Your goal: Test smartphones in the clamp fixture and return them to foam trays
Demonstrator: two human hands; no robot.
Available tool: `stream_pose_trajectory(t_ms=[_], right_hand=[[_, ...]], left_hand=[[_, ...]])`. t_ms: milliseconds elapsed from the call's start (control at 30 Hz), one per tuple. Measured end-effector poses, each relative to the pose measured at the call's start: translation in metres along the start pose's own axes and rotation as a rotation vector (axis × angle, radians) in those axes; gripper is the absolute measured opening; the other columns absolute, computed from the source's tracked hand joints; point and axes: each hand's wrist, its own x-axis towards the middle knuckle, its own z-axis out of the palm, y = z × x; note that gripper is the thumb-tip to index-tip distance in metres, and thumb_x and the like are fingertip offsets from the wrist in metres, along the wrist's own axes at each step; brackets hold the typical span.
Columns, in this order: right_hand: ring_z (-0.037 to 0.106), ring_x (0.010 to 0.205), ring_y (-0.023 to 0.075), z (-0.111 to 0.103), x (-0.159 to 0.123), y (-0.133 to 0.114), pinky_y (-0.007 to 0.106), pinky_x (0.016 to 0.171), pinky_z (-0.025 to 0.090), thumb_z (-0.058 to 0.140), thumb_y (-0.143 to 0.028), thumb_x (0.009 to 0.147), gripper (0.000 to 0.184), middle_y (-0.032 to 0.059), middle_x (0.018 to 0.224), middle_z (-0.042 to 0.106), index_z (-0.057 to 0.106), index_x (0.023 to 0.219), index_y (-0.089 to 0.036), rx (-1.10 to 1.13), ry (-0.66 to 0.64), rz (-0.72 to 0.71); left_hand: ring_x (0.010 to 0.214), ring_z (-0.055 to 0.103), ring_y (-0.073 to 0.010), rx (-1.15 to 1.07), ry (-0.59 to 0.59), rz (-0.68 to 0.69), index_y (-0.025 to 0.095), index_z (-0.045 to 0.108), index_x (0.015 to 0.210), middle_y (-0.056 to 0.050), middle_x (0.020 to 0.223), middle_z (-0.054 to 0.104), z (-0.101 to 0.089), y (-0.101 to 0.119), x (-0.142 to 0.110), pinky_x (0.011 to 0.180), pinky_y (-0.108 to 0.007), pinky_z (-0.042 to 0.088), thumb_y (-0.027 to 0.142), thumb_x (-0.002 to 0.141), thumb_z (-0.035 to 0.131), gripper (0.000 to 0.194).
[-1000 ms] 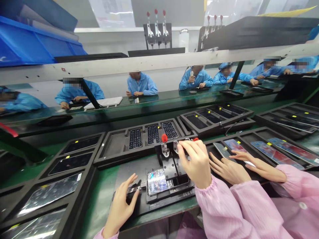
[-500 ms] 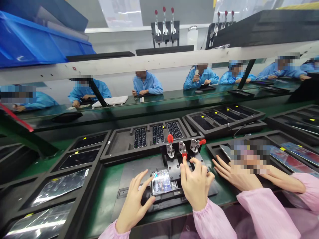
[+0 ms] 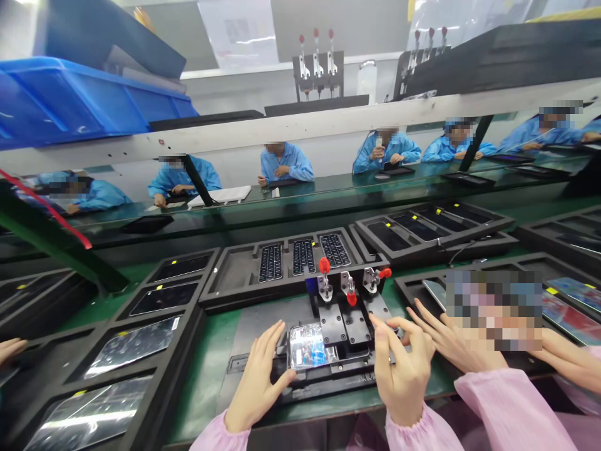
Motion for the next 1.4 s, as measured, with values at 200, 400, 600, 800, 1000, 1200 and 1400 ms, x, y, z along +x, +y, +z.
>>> stream_pose_trajectory(t_ms=[200,400,600,800,1000,1200,1400], right_hand=[[0.052,0.077,0.0154,0.003,0.0,0.006,0.034,0.077,0.041,0.06,-0.022,0.078,0.018,0.0048,0.088,0.059,0.068,0.094,-0.021,-0.011,0.008,-0.018],[0.056,0.084,0.0177,0.007,-0.002,0.006,0.037,0.084,0.04,0.06,-0.021,0.078,0.014,0.0044,0.086,0.062,0.068,0.089,-0.02,-0.044,-0.022,-0.046],[0.056,0.083,0.0164,0.01,-0.006,0.01,0.036,0.085,0.039,0.061,-0.023,0.077,0.013,0.0034,0.085,0.062,0.068,0.088,-0.02,-0.051,-0.017,-0.077],[0.056,0.087,0.0175,0.013,-0.008,0.014,0.036,0.086,0.039,0.061,-0.024,0.077,0.014,0.0033,0.086,0.063,0.067,0.089,-0.02,-0.062,-0.036,-0.073],[0.057,0.084,0.0166,0.013,-0.008,0.016,0.037,0.086,0.04,0.063,-0.023,0.076,0.015,0.0028,0.085,0.064,0.067,0.09,-0.02,-0.055,-0.033,-0.091],[0.057,0.083,0.0167,0.015,-0.006,0.015,0.037,0.087,0.04,0.062,-0.024,0.076,0.013,0.0029,0.085,0.064,0.067,0.088,-0.02,-0.057,-0.048,-0.088],[0.057,0.083,0.0167,0.014,-0.005,0.014,0.037,0.087,0.04,0.061,-0.025,0.077,0.014,0.0026,0.085,0.065,0.067,0.089,-0.02,-0.061,-0.068,-0.079]], left_hand=[[0.12,0.046,-0.0221,-0.13,0.095,-0.089,0.024,0.023,0.138,-0.009,0.128,0.05,0.0,-0.006,-0.005,0.099,-0.043,0.038,0.032,0.089,0.041,0.053],[0.111,0.052,-0.0195,-0.125,0.122,-0.055,0.024,0.024,0.138,-0.007,0.116,0.058,0.003,-0.01,-0.008,0.096,-0.039,0.041,0.021,0.089,0.037,0.05],[0.104,0.053,-0.0178,-0.117,0.085,-0.054,0.025,0.022,0.138,-0.005,0.111,0.059,0.006,-0.012,-0.008,0.094,-0.039,0.042,0.016,0.088,0.036,0.052],[0.105,0.052,-0.0191,-0.102,0.074,-0.042,0.024,0.027,0.136,-0.006,0.112,0.059,0.006,-0.012,-0.008,0.095,-0.04,0.041,0.016,0.087,0.038,0.05],[0.105,0.052,-0.0193,-0.086,0.063,-0.04,0.023,0.029,0.135,-0.005,0.112,0.059,0.005,-0.012,-0.008,0.094,-0.039,0.041,0.017,0.087,0.04,0.05],[0.105,0.052,-0.0189,-0.086,0.058,-0.034,0.023,0.029,0.135,-0.005,0.112,0.058,0.005,-0.011,-0.007,0.094,-0.039,0.041,0.017,0.087,0.04,0.05],[0.105,0.052,-0.0197,-0.082,0.063,-0.03,0.023,0.03,0.135,-0.006,0.113,0.058,0.006,-0.013,-0.007,0.094,-0.039,0.041,0.017,0.087,0.04,0.049]])
